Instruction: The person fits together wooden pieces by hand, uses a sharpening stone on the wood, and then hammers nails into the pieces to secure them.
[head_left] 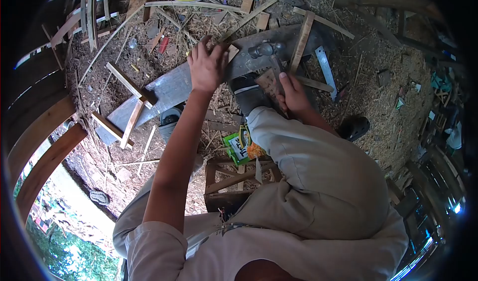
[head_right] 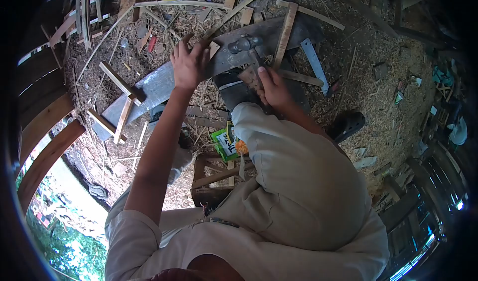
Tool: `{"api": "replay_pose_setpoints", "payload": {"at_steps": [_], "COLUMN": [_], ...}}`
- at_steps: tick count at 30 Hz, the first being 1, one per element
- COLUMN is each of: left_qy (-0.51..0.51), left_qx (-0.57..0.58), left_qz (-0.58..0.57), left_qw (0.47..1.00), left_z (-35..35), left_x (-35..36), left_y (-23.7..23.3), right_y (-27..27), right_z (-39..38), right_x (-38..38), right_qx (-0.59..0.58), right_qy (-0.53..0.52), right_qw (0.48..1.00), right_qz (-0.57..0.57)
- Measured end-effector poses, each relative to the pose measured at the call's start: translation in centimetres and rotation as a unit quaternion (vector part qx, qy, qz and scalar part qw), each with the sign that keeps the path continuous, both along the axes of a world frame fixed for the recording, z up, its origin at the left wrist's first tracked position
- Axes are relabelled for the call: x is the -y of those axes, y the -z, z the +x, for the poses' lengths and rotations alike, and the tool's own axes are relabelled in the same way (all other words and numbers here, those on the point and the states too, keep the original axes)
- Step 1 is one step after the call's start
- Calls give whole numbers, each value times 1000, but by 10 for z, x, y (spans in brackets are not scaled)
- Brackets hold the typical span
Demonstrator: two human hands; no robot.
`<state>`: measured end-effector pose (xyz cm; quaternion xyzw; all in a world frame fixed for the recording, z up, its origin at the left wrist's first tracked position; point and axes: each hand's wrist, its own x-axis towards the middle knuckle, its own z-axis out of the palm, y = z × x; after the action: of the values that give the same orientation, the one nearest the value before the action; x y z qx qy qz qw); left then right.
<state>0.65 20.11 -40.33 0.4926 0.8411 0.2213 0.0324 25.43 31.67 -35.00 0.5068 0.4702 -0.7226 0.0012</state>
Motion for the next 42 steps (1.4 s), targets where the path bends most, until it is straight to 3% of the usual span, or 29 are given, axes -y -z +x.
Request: {"api": "replay_pose_setpoints", "payload": {"at_steps": [5, 7, 9, 11, 16, 20, 23, 25, 26, 32, 37, 42], "left_qy": [-111, -180, -196, -248, -245, -252, -260, -259, -263, -265, -264, -263], "left_qx": [-10, 1, 11, 18, 13, -3, -2, -1, -3, 0, 12, 10], "left_qz": [11, -52, -41, -56, -41, -38, -36, -22, -4, -45, -55, -73], "left_qw": [994, 982, 980, 967, 968, 967, 965, 966, 965, 963, 963, 962], "left_z": [3, 9, 11, 11, 9, 9, 9, 9, 9, 9, 9, 10], "left_x": [-13, -17, -19, -23, -21, -21, -21, -20, -20, -20, -21, -21], "left_y": [19, 19, 18, 21, 27, 31, 29, 30, 31, 30, 25, 24], "right_y": [-17, -23, -20, -16, -43, -38, -29, -31, -32, -50, -56, -59], "right_z": [-13, -19, -19, -24, -45, -48, -49, -55, -59, -81, -78, -95], "right_x": [-15, -24, -41, -50, -43, -25, -25, -30, -31, 14, 35, 43], "right_qx": [-45, -36, -117, -148, 5, 6, -32, -78, -74, -14, -46, -18], "right_qy": [8, 21, 54, 42, -31, -23, 14, 87, 96, 137, 139, 234], "right_qw": [989, 980, 943, 942, 990, 989, 985, 951, 949, 964, 965, 958], "right_qz": [-140, -195, -308, -298, -137, -144, -167, -285, -290, -227, -218, -166]}}
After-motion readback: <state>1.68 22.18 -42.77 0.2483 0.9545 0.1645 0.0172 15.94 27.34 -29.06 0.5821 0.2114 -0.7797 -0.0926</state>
